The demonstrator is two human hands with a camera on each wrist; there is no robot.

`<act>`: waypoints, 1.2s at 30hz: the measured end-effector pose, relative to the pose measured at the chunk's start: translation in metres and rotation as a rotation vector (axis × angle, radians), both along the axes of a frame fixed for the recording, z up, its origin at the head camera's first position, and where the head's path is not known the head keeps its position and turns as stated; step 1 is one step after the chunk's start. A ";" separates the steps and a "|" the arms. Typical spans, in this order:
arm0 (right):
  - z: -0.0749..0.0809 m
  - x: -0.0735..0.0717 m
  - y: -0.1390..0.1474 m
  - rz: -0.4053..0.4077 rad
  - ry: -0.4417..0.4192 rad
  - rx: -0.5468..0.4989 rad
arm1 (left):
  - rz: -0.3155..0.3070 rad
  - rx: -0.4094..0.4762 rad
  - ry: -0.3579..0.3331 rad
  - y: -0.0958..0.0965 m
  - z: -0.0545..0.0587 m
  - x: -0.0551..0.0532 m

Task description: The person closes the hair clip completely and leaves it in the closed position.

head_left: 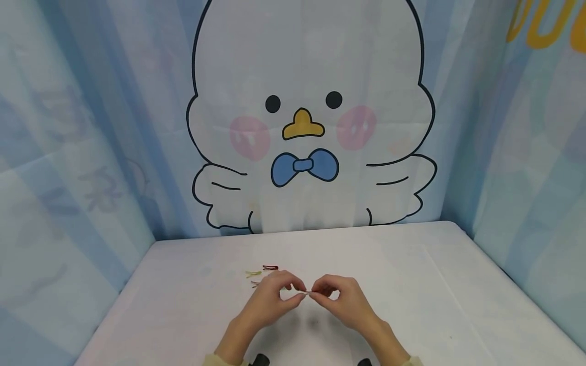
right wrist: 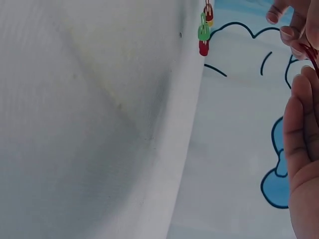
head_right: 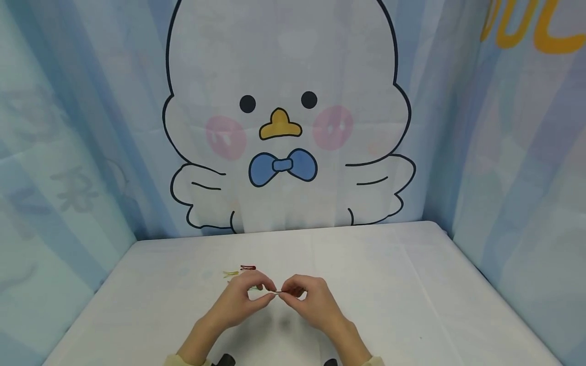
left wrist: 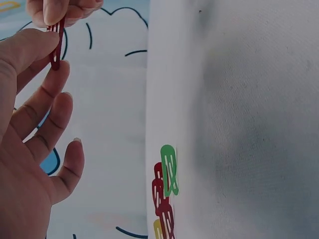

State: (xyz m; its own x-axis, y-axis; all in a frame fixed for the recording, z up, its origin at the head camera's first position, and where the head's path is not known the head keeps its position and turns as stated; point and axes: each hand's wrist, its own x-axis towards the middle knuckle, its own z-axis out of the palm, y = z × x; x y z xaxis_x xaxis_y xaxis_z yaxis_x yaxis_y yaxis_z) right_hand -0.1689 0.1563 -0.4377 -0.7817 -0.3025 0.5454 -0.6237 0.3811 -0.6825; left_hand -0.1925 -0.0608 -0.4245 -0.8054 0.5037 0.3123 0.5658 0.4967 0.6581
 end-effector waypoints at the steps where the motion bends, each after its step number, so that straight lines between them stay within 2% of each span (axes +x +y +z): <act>1: 0.000 0.000 0.000 -0.002 0.006 -0.002 | 0.000 0.008 -0.008 0.000 0.000 0.000; 10: 0.002 0.001 0.003 -0.013 0.065 -0.041 | -0.025 0.130 -0.071 0.001 -0.004 0.000; 15: -0.001 -0.001 0.004 -0.014 0.099 -0.058 | -0.028 0.153 -0.090 0.003 -0.003 0.001; 17: 0.006 0.004 0.002 -0.018 0.108 -0.061 | -0.030 0.157 -0.097 0.004 -0.002 0.001; 22: 0.008 0.005 0.000 -0.025 0.109 -0.067 | -0.019 0.165 -0.104 0.005 -0.001 0.000; 24: -0.001 0.001 0.001 -0.034 0.106 -0.070 | -0.004 0.165 -0.097 0.006 -0.001 0.001; 26: -0.002 0.000 0.000 -0.043 0.103 -0.070 | 0.014 0.165 -0.083 0.006 -0.002 0.001; 31: -0.001 -0.002 -0.001 -0.069 0.089 -0.054 | 0.059 0.155 -0.004 0.007 0.000 0.002; 36: 0.001 -0.004 -0.003 -0.084 0.069 -0.042 | 0.078 0.152 0.064 0.008 -0.001 0.001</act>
